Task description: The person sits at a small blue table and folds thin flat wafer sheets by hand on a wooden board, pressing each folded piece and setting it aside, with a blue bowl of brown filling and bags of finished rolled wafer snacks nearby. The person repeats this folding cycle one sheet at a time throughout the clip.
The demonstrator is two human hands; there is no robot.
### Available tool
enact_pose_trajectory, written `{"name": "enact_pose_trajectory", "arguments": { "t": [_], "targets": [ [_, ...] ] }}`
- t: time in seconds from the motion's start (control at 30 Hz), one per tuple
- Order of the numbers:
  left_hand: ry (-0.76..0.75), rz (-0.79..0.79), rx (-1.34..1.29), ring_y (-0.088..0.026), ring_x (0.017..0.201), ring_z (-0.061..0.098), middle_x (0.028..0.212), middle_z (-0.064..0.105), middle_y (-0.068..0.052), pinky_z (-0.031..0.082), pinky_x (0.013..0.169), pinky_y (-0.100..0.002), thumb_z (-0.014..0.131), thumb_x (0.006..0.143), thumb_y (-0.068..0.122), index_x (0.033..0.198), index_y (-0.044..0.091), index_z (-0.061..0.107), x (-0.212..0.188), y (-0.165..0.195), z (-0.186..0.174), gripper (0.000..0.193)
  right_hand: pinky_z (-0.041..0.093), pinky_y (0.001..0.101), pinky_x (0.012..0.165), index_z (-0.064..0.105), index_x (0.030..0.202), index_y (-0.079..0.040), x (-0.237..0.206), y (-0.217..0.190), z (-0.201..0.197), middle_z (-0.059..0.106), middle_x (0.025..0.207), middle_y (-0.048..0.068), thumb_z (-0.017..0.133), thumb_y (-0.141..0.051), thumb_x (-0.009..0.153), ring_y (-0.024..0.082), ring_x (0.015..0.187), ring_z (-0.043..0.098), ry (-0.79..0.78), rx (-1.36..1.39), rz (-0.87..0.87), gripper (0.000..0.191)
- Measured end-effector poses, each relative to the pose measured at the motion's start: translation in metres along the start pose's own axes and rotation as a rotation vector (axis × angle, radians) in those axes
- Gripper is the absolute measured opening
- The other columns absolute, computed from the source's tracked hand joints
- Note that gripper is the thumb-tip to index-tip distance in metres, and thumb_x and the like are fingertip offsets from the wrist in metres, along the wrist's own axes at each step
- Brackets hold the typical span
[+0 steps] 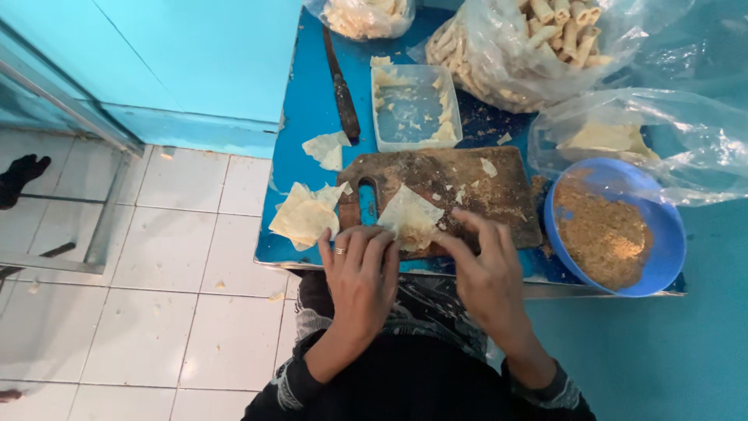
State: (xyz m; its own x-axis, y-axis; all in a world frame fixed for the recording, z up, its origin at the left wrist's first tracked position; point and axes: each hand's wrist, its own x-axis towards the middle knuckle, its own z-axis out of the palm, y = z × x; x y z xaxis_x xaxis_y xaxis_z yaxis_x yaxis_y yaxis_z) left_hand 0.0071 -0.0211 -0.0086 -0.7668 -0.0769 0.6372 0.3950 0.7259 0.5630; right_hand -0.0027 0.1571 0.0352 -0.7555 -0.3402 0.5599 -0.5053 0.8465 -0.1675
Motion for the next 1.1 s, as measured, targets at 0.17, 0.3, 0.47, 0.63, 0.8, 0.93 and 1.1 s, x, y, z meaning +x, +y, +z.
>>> {"name": "enact_pose_trajectory", "arguments": {
  "t": [0.17,0.3,0.47,0.63,0.8,0.93,1.1],
  "targets": [
    [-0.033,0.063,-0.049,-0.025,0.112,0.063,0.110,0.068,-0.005,0.035,0.113,-0.055,0.069,0.086,-0.004,0.120,0.004,0.066,-0.001,0.000,0.003,0.035,0.053,0.0432,0.089,0.072,0.113,-0.003,-0.006,-0.003,0.013,0.071,0.119,0.013,0.066,0.008,0.089,0.032,0.105,0.066,0.048,0.231,0.093,0.028],
    [0.015,0.094,-0.036,-0.025,0.107,0.062,0.105,0.067,-0.006,0.035,0.111,-0.055,0.072,0.084,-0.002,0.119,0.003,0.067,0.003,-0.001,0.009,0.035,0.059,0.0368,0.086,0.070,0.115,-0.003,-0.004,-0.003,0.024,0.074,0.114,0.013,0.064,0.005,0.099,0.029,0.104,0.074,0.107,0.438,0.165,0.019],
    [0.034,0.092,-0.035,-0.025,0.106,0.061,0.103,0.066,-0.006,0.035,0.111,-0.056,0.075,0.085,0.002,0.113,0.004,0.068,0.004,0.000,0.011,0.029,0.062,0.0324,0.083,0.070,0.113,-0.002,-0.007,-0.004,0.035,0.077,0.109,0.011,0.070,0.000,0.097,0.020,0.098,0.077,0.121,0.591,0.353,0.016],
    [0.007,0.119,0.011,-0.028,0.114,0.058,0.112,0.062,-0.007,0.034,0.112,-0.060,0.074,0.086,0.005,0.110,0.004,0.068,0.006,0.001,0.007,0.025,0.064,0.0297,0.080,0.069,0.113,-0.001,-0.006,-0.001,0.044,0.075,0.108,0.010,0.071,0.000,0.095,0.017,0.096,0.076,0.084,0.659,0.344,0.019],
    [-0.123,0.226,0.112,-0.029,0.125,0.053,0.122,0.058,-0.009,0.024,0.110,-0.071,0.070,0.083,0.009,0.110,0.003,0.070,0.005,-0.007,-0.005,0.027,0.061,0.0317,0.073,0.073,0.109,-0.004,-0.002,0.008,0.039,0.071,0.110,0.012,0.073,0.001,0.093,0.023,0.093,0.075,0.036,0.423,0.109,0.017],
    [-0.172,0.327,0.125,-0.030,0.129,0.051,0.127,0.058,-0.010,0.023,0.112,-0.071,0.068,0.084,0.009,0.111,0.003,0.069,0.007,-0.021,-0.004,0.028,0.057,0.0389,0.083,0.075,0.112,-0.004,0.006,0.018,0.025,0.070,0.112,0.010,0.077,-0.006,0.090,0.027,0.100,0.071,-0.080,0.396,-0.004,0.022],
    [-0.188,0.264,-0.043,-0.029,0.131,0.052,0.126,0.059,-0.007,0.024,0.117,-0.069,0.068,0.091,0.009,0.103,0.006,0.066,0.021,-0.033,0.009,0.013,0.047,0.0417,0.088,0.077,0.107,-0.002,0.015,0.019,0.020,0.064,0.112,0.008,0.084,-0.017,0.077,0.024,0.098,0.064,-0.160,0.369,-0.107,0.034]
  ]
}}
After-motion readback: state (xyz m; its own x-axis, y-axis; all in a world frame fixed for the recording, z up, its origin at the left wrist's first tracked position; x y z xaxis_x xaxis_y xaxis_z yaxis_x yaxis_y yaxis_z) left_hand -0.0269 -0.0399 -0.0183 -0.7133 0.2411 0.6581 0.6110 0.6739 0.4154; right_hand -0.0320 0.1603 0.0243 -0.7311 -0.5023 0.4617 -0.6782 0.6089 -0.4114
